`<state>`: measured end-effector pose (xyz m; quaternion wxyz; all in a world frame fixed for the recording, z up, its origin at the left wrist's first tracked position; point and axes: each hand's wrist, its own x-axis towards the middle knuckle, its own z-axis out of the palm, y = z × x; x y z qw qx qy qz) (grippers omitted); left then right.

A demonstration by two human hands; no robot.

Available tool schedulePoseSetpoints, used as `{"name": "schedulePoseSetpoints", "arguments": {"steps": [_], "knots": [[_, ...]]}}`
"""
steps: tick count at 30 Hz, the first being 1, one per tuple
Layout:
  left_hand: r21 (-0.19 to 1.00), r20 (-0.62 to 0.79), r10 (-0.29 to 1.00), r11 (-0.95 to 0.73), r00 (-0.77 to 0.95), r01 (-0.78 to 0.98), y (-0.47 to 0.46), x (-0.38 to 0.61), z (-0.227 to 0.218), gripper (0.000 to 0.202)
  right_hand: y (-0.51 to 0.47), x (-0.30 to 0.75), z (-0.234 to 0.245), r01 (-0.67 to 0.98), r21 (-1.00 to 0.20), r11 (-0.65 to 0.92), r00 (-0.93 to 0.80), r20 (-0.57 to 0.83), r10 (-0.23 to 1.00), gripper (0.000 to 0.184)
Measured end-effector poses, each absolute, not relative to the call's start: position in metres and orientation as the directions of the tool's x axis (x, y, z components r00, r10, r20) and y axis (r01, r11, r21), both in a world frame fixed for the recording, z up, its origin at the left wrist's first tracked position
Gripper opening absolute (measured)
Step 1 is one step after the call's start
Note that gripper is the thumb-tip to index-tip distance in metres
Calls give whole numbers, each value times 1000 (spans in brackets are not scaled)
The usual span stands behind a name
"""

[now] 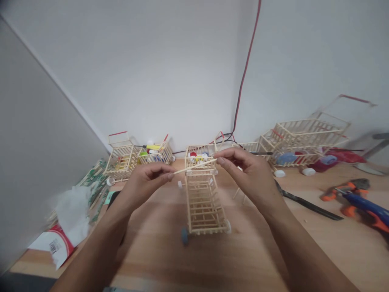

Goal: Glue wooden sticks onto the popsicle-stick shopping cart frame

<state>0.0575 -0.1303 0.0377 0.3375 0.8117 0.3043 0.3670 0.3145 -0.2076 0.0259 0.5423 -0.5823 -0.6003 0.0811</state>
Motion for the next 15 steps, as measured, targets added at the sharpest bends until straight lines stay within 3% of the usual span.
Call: {"name": "schedulePoseSetpoints", "arguments": {"steps": [5,9,15], "knots": [[473,609,586,-809,534,348,-117,70,50,11,-196,317,27,616,-732,291,343,581,738,17],[275,677,477,-870,560,409,-106,82,54,10,-184,322,20,597,-760,257,427,572,700,15],[210,682,445,-879,580,428,-95,85,39,11,-171,319,0,586,-740,330,394,616,683,14]]}}
